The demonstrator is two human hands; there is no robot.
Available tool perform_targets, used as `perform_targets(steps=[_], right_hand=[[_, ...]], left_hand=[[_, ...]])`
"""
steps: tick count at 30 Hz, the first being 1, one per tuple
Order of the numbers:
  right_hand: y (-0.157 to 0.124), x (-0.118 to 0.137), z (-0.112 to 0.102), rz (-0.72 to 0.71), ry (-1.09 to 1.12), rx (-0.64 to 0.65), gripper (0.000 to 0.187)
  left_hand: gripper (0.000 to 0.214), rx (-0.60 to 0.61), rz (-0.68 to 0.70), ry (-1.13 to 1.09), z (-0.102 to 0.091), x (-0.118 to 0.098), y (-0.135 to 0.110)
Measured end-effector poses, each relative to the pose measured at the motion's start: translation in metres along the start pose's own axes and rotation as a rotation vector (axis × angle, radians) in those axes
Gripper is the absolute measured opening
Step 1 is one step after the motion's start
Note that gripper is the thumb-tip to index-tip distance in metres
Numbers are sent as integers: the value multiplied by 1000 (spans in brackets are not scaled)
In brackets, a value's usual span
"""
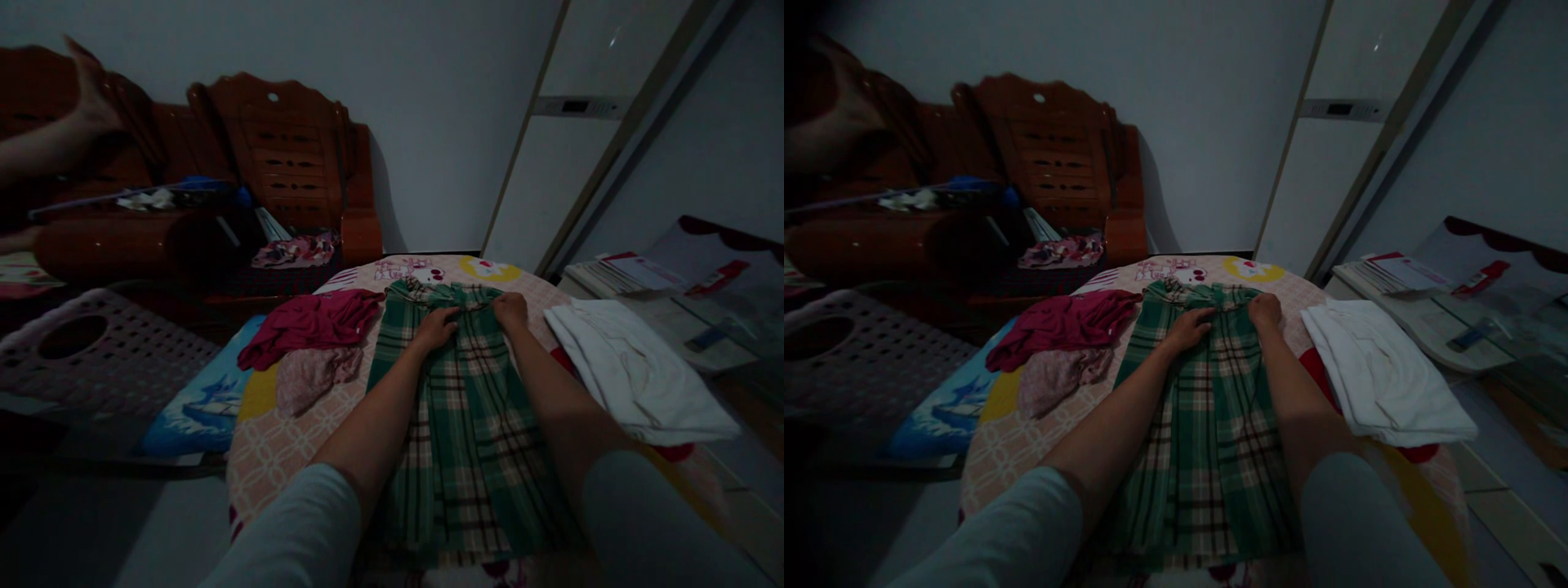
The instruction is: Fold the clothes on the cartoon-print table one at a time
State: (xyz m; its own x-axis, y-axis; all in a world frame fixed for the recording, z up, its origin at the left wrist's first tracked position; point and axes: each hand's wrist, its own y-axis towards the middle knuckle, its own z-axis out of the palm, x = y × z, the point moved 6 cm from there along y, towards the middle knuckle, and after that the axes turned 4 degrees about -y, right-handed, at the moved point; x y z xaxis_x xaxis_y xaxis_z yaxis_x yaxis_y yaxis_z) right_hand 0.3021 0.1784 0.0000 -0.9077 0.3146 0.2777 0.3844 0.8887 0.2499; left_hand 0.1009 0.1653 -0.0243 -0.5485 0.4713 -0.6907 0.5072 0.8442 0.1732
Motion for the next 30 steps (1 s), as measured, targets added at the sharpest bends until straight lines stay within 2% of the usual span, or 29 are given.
perform_targets(steps=[4,9,11,14,18,21,23,26,28,30], right_hand=[[-4,-11,-3,108,-47,-40,38],[-9,-11,1,59,-85,51,31],[-15,-8,-1,23,-106,39,31],[-35,3,-2,-125,-131,-1,35],[-70,19,17,-403,-118,113,44],[-84,19,21,-451,-103,176,48],[-89,17,14,-462,-55,182,47],[-103,14,-9,-460,20,180,44],[-122,14,-25,-464,67,205,41],[-151,22,-41,-511,131,261,35]], left_hand=[[46,7,81,42,7,-5,2],[50,20,24,125,10,-1,3],[52,25,19,148,8,-2,3],[51,25,13,186,7,-4,2],[47,24,10,234,12,-7,0],[51,25,20,208,12,-8,-2],[50,25,40,150,4,-10,-2],[40,-27,49,61,-25,-9,-2],[35,-102,27,48,-50,-4,-3],[33,-118,4,91,-65,1,-5]])
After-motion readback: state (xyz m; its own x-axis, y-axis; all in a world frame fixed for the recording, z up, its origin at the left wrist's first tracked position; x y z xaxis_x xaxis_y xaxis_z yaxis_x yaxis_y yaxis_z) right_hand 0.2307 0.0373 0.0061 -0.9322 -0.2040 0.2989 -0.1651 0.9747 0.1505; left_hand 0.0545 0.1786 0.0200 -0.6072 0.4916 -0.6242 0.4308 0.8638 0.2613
